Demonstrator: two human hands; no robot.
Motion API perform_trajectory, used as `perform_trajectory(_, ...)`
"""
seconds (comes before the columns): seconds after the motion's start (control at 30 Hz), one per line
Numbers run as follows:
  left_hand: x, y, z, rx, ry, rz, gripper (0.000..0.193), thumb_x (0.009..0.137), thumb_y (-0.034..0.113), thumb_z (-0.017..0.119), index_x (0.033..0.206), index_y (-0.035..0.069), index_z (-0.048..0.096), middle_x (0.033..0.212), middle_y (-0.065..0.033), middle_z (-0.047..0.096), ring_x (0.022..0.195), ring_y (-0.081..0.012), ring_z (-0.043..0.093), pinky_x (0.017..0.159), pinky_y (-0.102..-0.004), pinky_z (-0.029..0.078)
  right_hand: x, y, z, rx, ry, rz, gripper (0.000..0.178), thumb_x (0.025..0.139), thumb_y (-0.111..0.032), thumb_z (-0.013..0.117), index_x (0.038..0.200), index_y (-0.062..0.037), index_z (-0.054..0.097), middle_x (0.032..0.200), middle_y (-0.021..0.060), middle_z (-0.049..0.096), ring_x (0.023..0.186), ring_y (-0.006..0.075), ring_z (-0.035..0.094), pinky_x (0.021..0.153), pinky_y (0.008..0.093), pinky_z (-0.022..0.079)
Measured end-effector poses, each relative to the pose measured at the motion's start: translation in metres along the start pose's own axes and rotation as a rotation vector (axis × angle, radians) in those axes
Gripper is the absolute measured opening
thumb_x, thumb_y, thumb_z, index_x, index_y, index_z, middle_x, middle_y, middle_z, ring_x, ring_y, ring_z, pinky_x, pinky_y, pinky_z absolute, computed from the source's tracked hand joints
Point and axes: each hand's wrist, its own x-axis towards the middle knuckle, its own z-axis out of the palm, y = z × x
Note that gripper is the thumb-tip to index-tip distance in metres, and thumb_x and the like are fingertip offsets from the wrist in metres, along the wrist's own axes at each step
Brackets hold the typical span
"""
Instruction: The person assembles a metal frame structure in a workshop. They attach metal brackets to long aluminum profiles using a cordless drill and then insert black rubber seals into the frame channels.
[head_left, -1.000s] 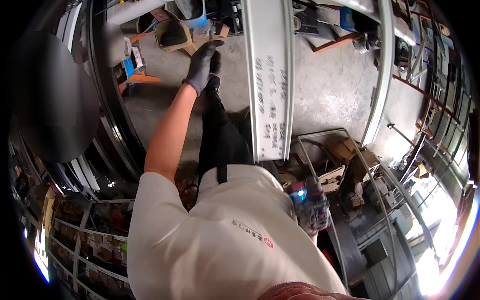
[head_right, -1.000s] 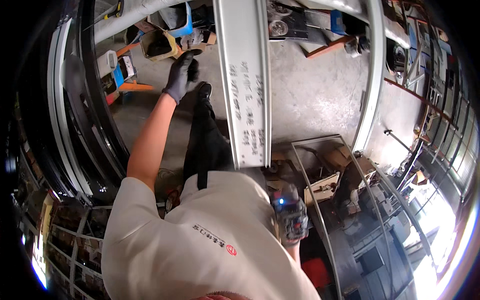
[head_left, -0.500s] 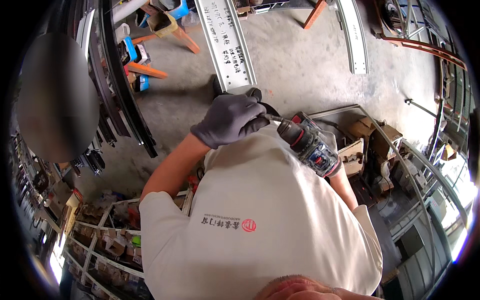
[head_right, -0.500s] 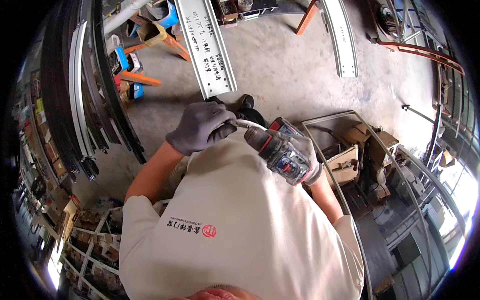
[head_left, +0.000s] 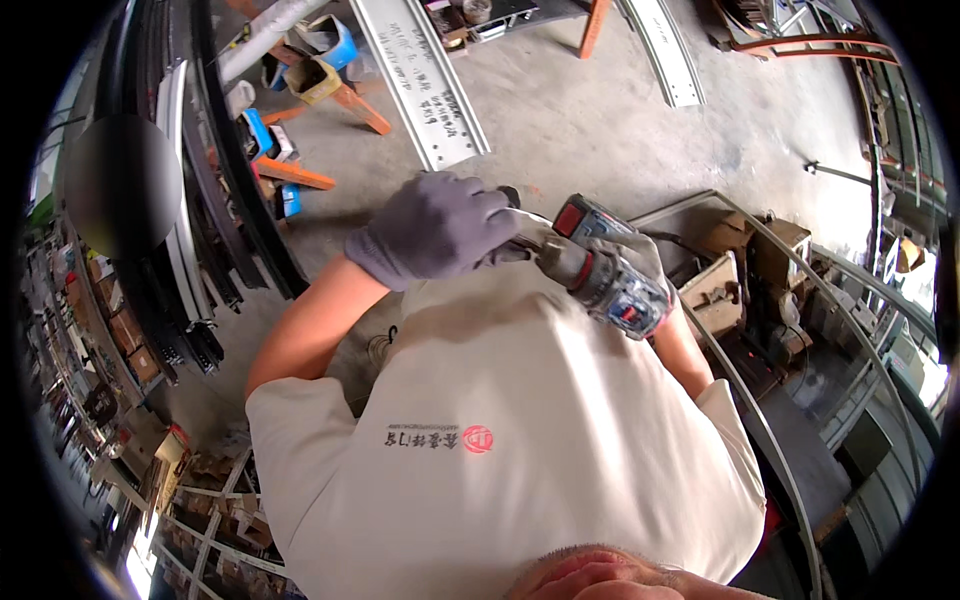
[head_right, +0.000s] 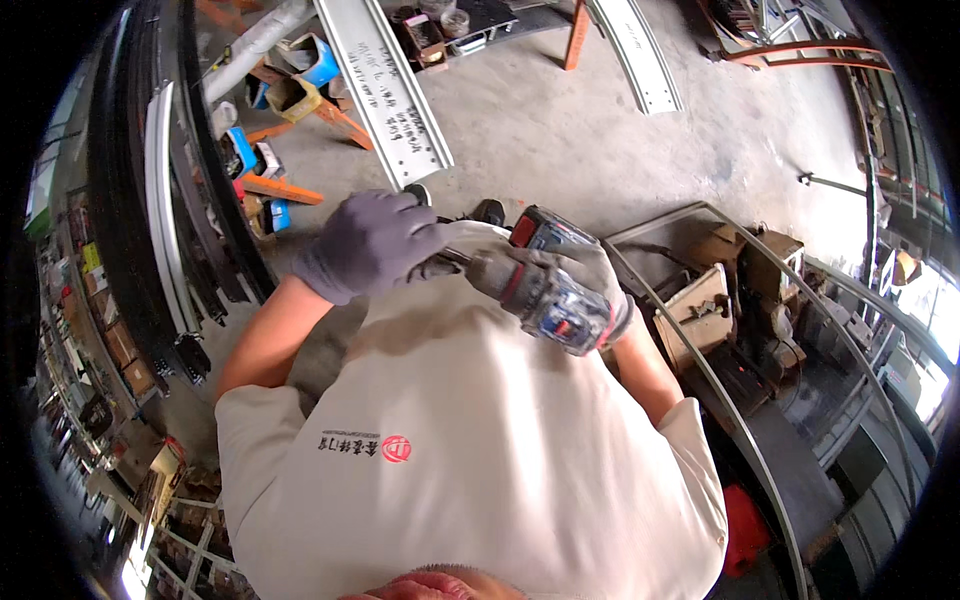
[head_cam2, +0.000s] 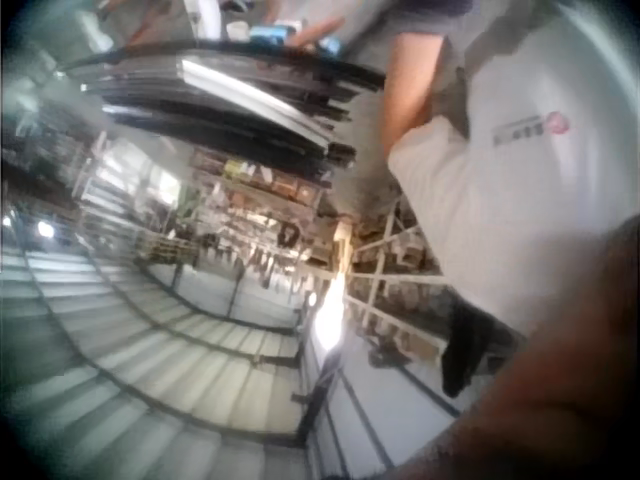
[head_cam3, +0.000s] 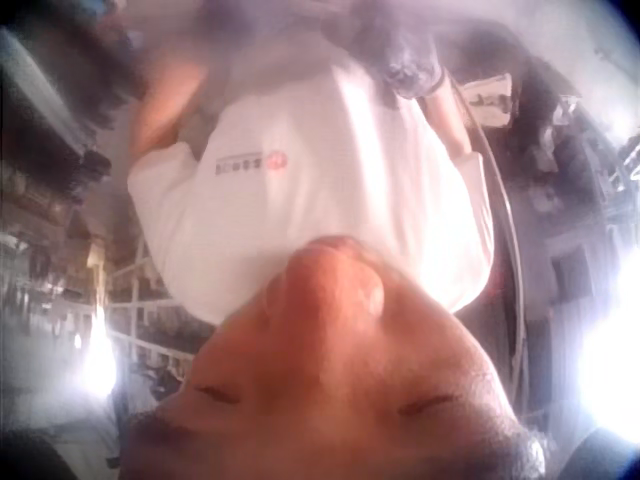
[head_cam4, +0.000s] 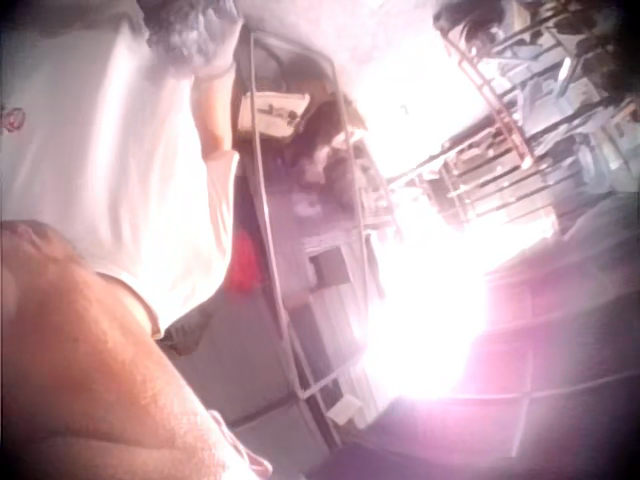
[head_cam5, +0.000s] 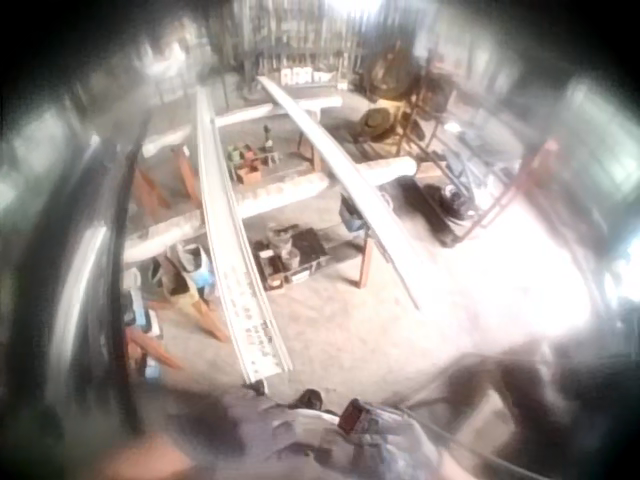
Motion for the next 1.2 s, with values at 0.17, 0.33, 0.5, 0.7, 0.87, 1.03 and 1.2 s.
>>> perform_trajectory(0.17,-0.004,0.004,-0.007,-0.140,-0.002,0.087,0.026,0.082,0.038,0.070,0.092,0.014,0.063,0.078,-0.0021,0.058,0.070,-0.0207,0.062,0.060,-0.0366,0.050,-0.002,-0.011,0.017,-0.181,0.047,0.090,0.040,0.084,-0.023,0.075,0.119,-0.0048,0.068,0.104,0.0117,0.071,0.092,0.0311,0.067,0.086,0.0421,0.055)
perform_trajectory(0.33,0.009,0.018,-0.046,0.030,0.062,0.144,0.037,0.076,0.041,0.074,0.098,0.012,0.064,0.079,-0.0005,0.064,0.072,-0.0213,0.066,0.060,-0.0379,0.053,0.020,0.001,0.037,-0.312,0.038,0.246,0.036,0.090,-0.026,0.070,0.120,-0.0060,0.068,0.103,0.0087,0.071,0.091,0.0260,0.067,0.084,0.0395,0.055)
perform_trajectory(0.5,0.011,0.026,-0.043,0.342,-0.001,-0.049,0.023,0.083,0.030,0.069,0.097,0.013,0.063,0.079,-0.0033,0.064,0.067,-0.0213,0.068,0.057,-0.0360,0.053,0.033,0.008,0.044,-0.586,0.010,0.549,0.033,0.097,-0.029,0.066,0.120,-0.0071,0.069,0.102,0.0057,0.072,0.091,0.0209,0.066,0.082,0.0368,0.055)
perform_trajectory(0.7,-0.035,0.051,-0.037,0.253,0.050,-0.183,0.014,0.085,0.020,0.065,0.096,0.011,0.063,0.079,-0.0054,0.065,0.066,-0.0197,0.070,0.055,-0.0365,0.056,0.058,-0.027,0.082,-0.106,0.141,-0.005,0.031,0.097,-0.015,0.063,0.126,-0.0035,0.064,0.120,0.0125,0.067,0.106,0.0215,0.065,0.094,0.0360,0.053)
perform_trajectory(0.87,-0.068,0.082,-0.057,0.335,0.015,-0.280,0.016,0.085,0.019,0.063,0.095,0.007,0.062,0.072,-0.0061,0.064,0.060,-0.0207,0.068,0.051,-0.0366,0.054,0.078,-0.055,0.103,0.675,-0.182,0.299,0.044,0.096,-0.011,0.065,0.137,-0.0004,0.056,0.126,0.0148,0.064,0.107,0.0256,0.067,0.094,0.0390,0.057)
perform_trajectory(1.03,-0.108,0.097,-0.057,0.135,-0.063,-0.403,0.010,0.089,0.020,0.060,0.090,0.011,0.064,0.069,-0.0104,0.065,0.057,-0.0269,0.069,0.050,-0.0416,0.055,0.048,-0.009,0.150,1.665,-0.283,0.694,0.047,0.104,-0.039,0.052,0.135,-0.0036,0.055,0.127,0.0126,0.065,0.106,0.0276,0.069,0.093,0.0440,0.059)
perform_trajectory(1.2,-0.147,0.097,-0.062,0.104,-0.172,-0.404,0.017,0.090,0.020,0.060,0.102,0.008,0.065,0.079,-0.0090,0.065,0.065,-0.0277,0.067,0.055,-0.0446,0.052,0.072,-0.072,0.149,-0.173,-0.192,-0.455,0.070,0.079,-0.039,0.079,0.135,-0.0033,0.060,0.106,0.0161,0.068,0.090,0.0341,0.069,0.080,0.0440,0.054)
